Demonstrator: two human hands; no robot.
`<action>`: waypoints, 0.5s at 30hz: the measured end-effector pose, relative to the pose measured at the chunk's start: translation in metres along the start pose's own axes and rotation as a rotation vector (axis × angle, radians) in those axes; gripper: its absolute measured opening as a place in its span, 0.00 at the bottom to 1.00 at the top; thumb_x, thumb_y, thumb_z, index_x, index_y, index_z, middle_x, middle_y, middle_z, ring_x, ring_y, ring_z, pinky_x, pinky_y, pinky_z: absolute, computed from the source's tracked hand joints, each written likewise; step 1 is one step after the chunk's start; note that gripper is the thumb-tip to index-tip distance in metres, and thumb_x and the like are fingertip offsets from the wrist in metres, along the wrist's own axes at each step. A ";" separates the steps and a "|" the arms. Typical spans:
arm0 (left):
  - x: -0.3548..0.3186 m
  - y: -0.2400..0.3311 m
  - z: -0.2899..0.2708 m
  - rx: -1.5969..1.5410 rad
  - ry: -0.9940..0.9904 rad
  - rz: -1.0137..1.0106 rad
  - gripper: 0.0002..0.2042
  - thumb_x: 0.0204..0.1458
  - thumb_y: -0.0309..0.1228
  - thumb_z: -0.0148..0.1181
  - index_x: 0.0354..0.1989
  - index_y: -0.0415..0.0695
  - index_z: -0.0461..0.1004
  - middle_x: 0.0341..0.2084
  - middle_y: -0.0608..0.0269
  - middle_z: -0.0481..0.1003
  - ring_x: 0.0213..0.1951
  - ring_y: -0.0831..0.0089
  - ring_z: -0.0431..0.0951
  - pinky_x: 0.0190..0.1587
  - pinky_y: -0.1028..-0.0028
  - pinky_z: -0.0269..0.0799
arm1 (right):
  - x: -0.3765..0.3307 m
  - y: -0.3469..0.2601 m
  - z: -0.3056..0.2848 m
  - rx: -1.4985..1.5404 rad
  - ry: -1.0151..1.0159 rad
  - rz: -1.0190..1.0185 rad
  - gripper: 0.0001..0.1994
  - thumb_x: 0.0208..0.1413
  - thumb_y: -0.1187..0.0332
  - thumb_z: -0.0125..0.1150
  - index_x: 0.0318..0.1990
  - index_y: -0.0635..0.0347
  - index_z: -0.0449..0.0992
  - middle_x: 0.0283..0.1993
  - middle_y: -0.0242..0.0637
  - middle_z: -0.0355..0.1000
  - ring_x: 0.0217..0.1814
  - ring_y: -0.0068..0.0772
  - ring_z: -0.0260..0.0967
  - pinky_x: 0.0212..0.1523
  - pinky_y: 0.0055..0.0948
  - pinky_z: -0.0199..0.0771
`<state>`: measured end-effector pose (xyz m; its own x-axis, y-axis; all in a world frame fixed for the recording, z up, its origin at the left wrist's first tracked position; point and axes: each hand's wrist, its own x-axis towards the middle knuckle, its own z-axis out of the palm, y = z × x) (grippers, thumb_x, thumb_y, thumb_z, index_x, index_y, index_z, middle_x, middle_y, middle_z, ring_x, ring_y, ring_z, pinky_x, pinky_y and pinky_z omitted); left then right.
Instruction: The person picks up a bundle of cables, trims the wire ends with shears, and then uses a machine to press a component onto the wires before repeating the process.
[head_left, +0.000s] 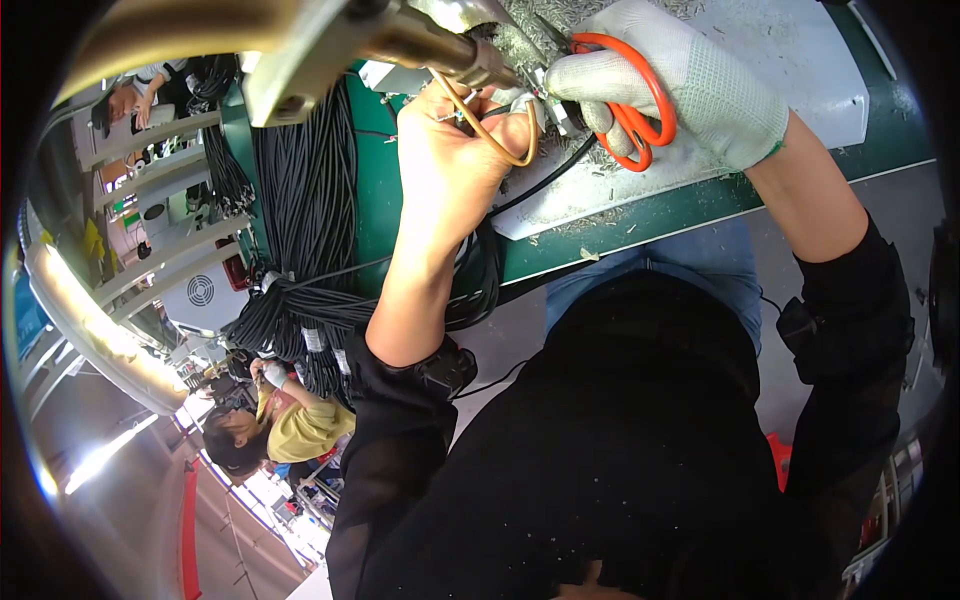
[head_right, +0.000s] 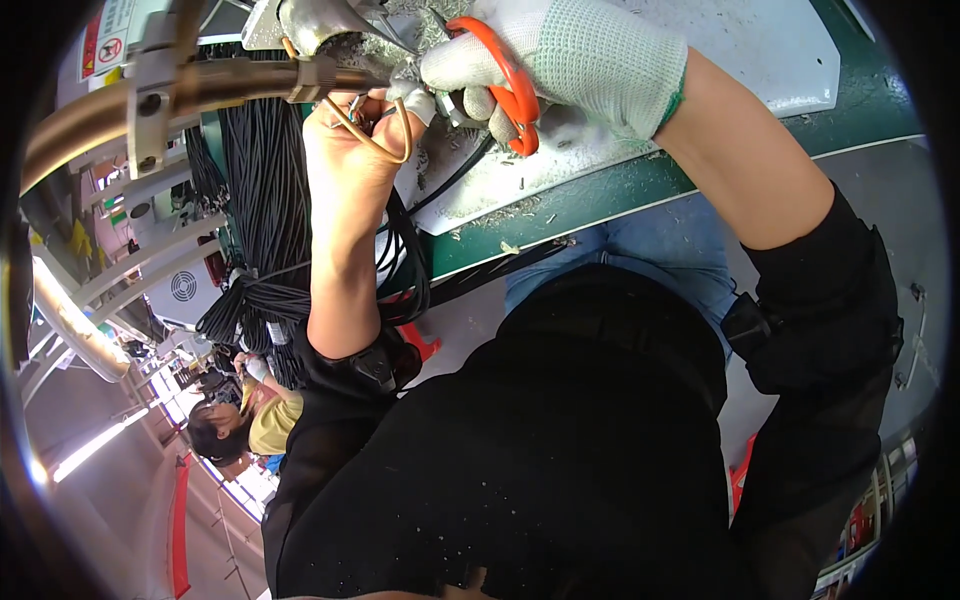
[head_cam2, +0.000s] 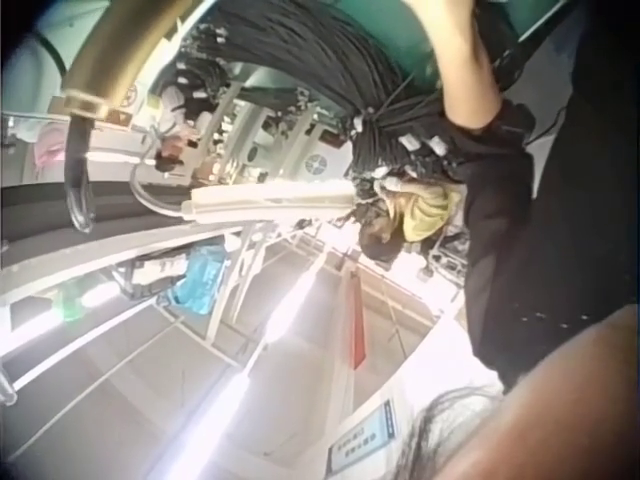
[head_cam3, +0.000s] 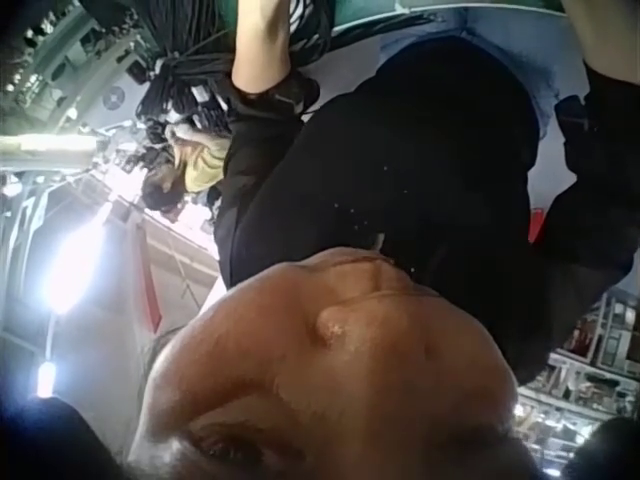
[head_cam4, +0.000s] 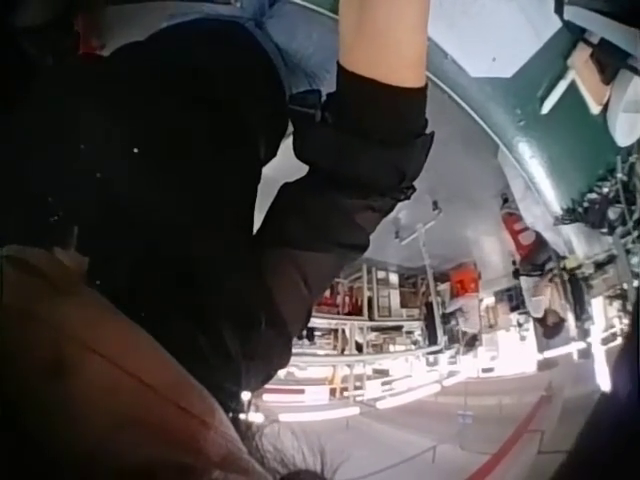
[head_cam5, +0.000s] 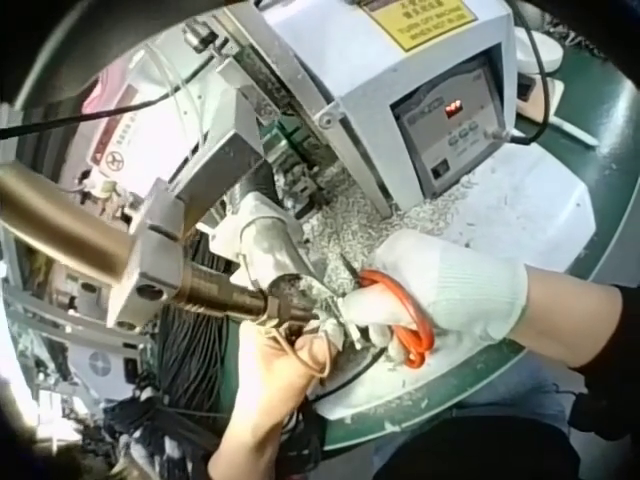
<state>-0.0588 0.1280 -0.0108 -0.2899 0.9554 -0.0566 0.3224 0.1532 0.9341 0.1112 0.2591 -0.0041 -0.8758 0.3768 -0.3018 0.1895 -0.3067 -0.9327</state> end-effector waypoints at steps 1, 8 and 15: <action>0.000 0.000 0.000 0.000 -0.001 0.004 0.12 0.45 0.26 0.67 0.38 0.37 0.75 0.28 0.72 0.74 0.29 0.87 0.70 0.32 0.84 0.66 | 0.000 0.000 -0.001 -0.001 0.002 -0.003 0.18 0.51 0.63 0.59 0.17 0.70 0.75 0.12 0.41 0.69 0.12 0.30 0.67 0.14 0.24 0.64; -0.004 -0.003 0.004 -0.129 0.081 -0.048 0.10 0.46 0.27 0.67 0.35 0.37 0.75 0.24 0.72 0.73 0.26 0.88 0.69 0.30 0.84 0.66 | 0.007 -0.003 -0.005 -0.068 -0.061 0.042 0.18 0.52 0.63 0.58 0.18 0.70 0.75 0.13 0.41 0.70 0.13 0.29 0.69 0.15 0.25 0.66; 0.001 0.002 0.001 0.102 0.020 -0.017 0.10 0.48 0.27 0.66 0.37 0.38 0.75 0.25 0.71 0.74 0.28 0.86 0.71 0.31 0.84 0.67 | 0.010 0.004 -0.008 -0.050 -0.057 0.035 0.17 0.52 0.64 0.58 0.19 0.70 0.76 0.14 0.40 0.71 0.14 0.28 0.70 0.16 0.24 0.67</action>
<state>-0.0574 0.1298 -0.0090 -0.3140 0.9472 -0.0642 0.4067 0.1953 0.8925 0.1070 0.2684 -0.0123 -0.8918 0.3159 -0.3238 0.2411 -0.2738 -0.9311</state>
